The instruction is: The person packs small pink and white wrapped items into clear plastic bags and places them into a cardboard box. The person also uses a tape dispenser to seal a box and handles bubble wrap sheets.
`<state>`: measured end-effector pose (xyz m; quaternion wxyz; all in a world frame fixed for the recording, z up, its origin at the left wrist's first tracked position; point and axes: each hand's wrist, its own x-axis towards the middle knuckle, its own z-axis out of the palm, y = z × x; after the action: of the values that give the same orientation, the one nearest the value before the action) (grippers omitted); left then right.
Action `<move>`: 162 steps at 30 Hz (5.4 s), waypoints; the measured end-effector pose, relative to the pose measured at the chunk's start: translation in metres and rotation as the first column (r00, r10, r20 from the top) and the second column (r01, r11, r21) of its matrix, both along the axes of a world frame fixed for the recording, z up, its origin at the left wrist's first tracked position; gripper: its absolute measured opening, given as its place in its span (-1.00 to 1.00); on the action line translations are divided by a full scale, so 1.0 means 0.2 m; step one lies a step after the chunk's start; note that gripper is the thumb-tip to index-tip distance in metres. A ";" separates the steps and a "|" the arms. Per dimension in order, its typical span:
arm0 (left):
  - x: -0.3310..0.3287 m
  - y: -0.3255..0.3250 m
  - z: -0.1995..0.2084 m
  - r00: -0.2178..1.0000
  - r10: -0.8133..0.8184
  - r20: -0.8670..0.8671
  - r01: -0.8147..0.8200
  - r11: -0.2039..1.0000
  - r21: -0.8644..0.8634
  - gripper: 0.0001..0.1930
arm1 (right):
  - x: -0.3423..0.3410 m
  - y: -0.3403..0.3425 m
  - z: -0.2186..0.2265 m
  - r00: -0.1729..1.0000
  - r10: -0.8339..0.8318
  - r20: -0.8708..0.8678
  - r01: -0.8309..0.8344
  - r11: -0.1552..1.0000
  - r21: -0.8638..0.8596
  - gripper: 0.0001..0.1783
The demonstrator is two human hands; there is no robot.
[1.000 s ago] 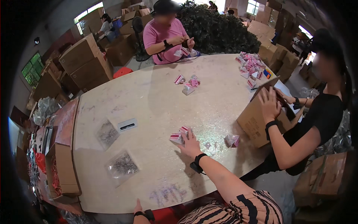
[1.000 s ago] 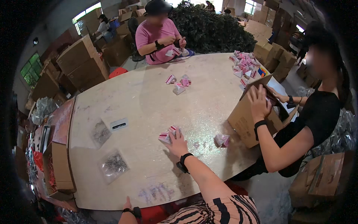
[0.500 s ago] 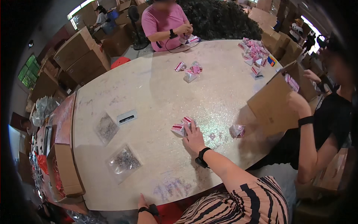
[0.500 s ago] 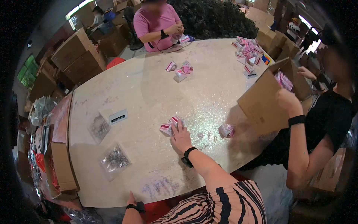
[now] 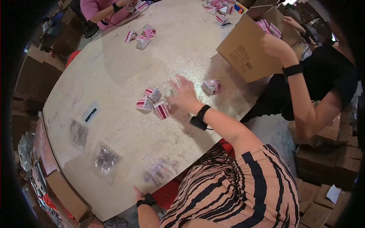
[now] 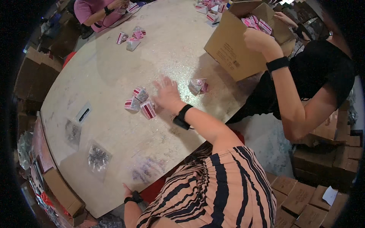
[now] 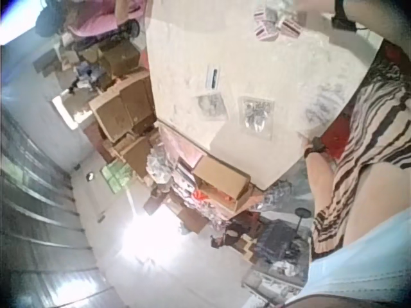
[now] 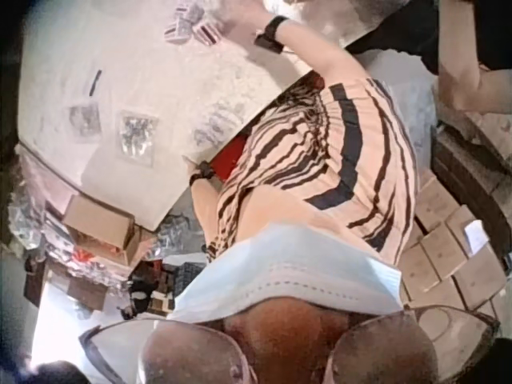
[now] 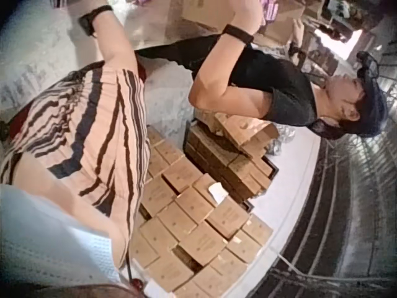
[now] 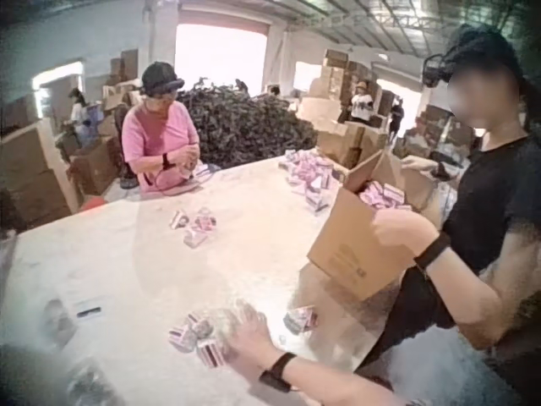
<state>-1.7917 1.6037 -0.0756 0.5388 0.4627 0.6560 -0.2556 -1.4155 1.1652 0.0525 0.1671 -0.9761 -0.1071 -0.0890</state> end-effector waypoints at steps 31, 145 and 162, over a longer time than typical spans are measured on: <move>0.10 -0.06 -0.08 0.987 0.107 0.120 -0.103 0.994 -0.041 -0.15 | -0.11 -0.18 -0.12 0.945 0.060 -0.322 -0.014 0.989 0.144 -0.27; 0.11 -0.10 0.13 0.978 -0.203 -0.054 0.210 0.952 0.224 -0.05 | -0.65 -1.28 -0.35 0.868 -0.463 -0.178 0.450 0.886 -0.113 -0.48; 0.06 -0.05 0.11 0.963 -0.266 -0.049 0.269 0.921 0.282 0.02 | -0.64 -1.23 -0.36 0.787 -0.590 -0.178 0.588 0.806 -0.071 -0.58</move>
<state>-1.7792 1.5935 -0.0546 0.4231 0.6197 0.6193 -0.2312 -1.5431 0.9191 -0.0188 0.1347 -0.9657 0.2183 -0.0414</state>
